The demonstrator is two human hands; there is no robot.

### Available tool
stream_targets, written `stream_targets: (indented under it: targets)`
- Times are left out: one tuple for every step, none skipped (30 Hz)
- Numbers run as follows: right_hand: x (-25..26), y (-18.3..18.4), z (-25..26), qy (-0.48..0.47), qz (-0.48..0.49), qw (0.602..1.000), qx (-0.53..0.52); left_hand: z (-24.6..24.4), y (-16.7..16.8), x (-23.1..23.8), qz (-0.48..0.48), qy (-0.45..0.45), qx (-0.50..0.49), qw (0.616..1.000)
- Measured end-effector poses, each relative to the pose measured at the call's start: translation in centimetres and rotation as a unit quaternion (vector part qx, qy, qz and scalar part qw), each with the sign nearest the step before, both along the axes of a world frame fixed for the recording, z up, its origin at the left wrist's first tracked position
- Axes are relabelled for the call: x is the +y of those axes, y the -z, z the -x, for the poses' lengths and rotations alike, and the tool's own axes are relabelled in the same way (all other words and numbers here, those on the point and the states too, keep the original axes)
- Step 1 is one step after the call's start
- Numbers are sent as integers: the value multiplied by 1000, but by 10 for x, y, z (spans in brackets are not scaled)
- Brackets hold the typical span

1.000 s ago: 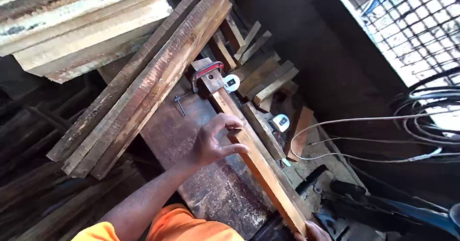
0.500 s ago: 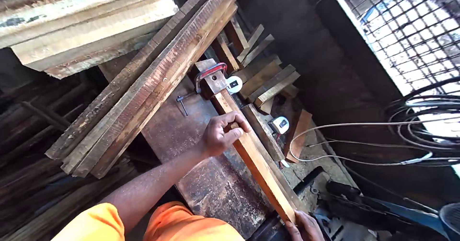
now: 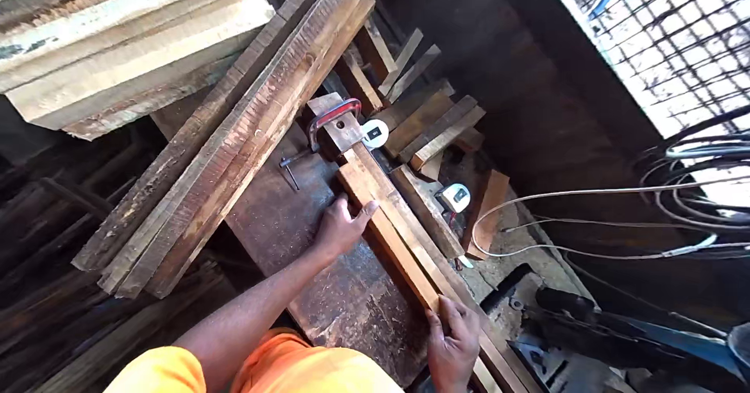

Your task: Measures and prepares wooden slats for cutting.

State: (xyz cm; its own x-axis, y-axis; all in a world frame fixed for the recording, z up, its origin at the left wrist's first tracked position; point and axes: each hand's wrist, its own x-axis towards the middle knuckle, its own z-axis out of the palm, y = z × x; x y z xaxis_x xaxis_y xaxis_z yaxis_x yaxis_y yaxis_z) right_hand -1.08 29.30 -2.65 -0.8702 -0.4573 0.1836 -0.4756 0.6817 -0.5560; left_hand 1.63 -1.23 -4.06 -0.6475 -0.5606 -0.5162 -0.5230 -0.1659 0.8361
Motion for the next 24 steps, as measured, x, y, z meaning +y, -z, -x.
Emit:
stream_targets:
  targets:
    - [-2, 3, -1, 3, 3, 1000, 5, 3, -1, -4, 0, 0, -13, 1000]
    - [-5, 6, -1, 7, 8, 1000, 12, 4, -2, -8, -6, 6, -25, 1000]
    - [-7, 8, -2, 13, 11, 1000, 18, 6, -3, -12, -16, 13, -35, 999]
    - [-10, 10, -2, 20, 9, 1000, 21, 8, -5, -17, -28, 24, -48, 998]
    - [-13, 10, -2, 27, 6, 999, 25, 11, -8, -21, -36, 36, -62, 997]
    - [-16, 11, -3, 33, 2, 999, 27, 13, -10, -25, -42, 49, -77, 995]
    - [-19, 11, -2, 37, -2, 999, 31, 16, -11, -29, -43, 60, -90, 993]
    - [-22, 11, -1, 40, -5, 998, 38, 19, -13, -34, -39, 72, -104, 991]
    - [-24, 11, 0, 43, -8, 998, 46, 22, -16, -38, -33, 86, -118, 989]
    - [-25, 11, 1, 43, -7, 998, 51, 24, -19, -41, -32, 101, -130, 986]
    - [-25, 11, 2, 41, -5, 998, 53, 25, -22, -43, -33, 113, -140, 983]
    - [-26, 12, 2, 39, -2, 998, 54, 26, -24, -46, -35, 124, -148, 981]
    - [-27, 12, 3, 37, 0, 998, 57, 27, -25, -47, -33, 134, -155, 978]
    - [-29, 12, 4, 37, 2, 998, 57, 28, -26, -49, -30, 141, -159, 977]
    - [-30, 12, 5, 37, 2, 998, 55, 29, -26, -50, -28, 144, -159, 976]
    - [-31, 11, 6, 37, 0, 998, 51, 29, -25, -50, -27, 143, -159, 976]
    - [-31, 11, 8, 35, -1, 998, 46, 30, -24, -50, -23, 140, -157, 977]
    - [-30, 11, 10, 33, -1, 999, 43, 30, -23, -49, -21, 136, -155, 978]
    - [-28, 11, 10, 28, -2, 999, 38, 30, -22, -48, -20, 131, -154, 979]
    - [-26, 12, 11, 22, -2, 999, 36, 30, -22, -46, -18, 128, -153, 980]
    - [-24, 12, 11, 16, -4, 999, 37, 30, -21, -45, -11, 129, -154, 979]
    - [-21, 12, 11, 8, -4, 999, 40, 29, -21, -45, 1, 135, -158, 978]
    - [-19, 12, 11, 0, -4, 999, 48, 28, -22, -46, 25, 147, -166, 975]
    - [-17, 12, 11, -4, -2, 998, 57, 28, -24, -47, 71, 164, -180, 967]
